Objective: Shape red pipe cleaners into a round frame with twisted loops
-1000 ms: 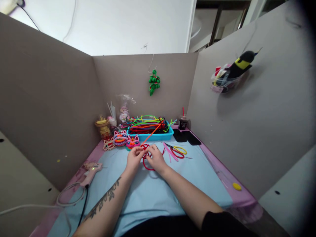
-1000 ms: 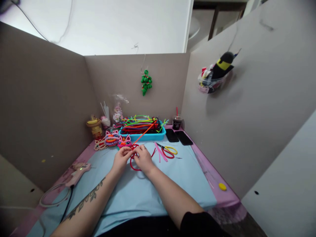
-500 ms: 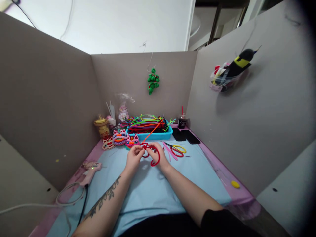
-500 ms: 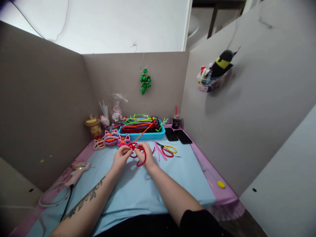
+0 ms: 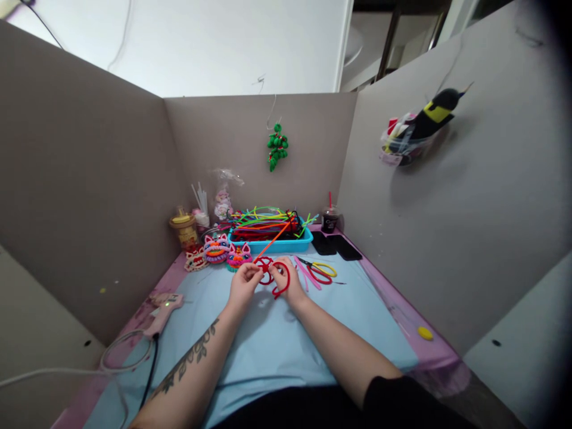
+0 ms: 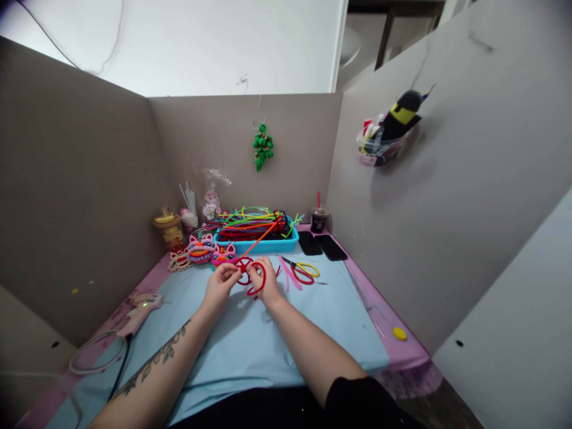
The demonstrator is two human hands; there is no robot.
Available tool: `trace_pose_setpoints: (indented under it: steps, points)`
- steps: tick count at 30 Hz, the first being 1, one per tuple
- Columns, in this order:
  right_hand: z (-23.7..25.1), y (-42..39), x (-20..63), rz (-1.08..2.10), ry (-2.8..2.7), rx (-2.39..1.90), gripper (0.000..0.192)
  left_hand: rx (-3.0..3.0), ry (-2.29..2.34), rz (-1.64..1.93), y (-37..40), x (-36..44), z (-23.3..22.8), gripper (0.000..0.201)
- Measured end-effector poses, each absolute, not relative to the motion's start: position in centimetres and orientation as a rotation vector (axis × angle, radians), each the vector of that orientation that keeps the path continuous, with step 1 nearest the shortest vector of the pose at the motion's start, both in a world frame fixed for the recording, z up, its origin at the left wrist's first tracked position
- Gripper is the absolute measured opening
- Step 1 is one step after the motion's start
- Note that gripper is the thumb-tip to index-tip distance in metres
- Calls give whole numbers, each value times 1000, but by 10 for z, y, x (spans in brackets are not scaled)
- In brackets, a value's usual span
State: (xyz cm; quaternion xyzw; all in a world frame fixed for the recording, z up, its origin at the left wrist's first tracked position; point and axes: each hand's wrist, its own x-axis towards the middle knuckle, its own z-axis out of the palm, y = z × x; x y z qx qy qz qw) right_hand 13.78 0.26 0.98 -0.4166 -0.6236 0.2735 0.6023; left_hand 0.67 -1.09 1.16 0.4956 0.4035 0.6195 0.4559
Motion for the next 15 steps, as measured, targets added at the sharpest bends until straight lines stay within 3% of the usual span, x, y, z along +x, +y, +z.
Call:
trace_pose_setpoints:
  steps: [8,15]
  points:
    - [5,7,139,713,-1498,-985,21,1251,1038,1536,-6,1,6,29]
    - [7,4,142,695,-1519,-912,13,1197,1064,1526,-5,0,5,33]
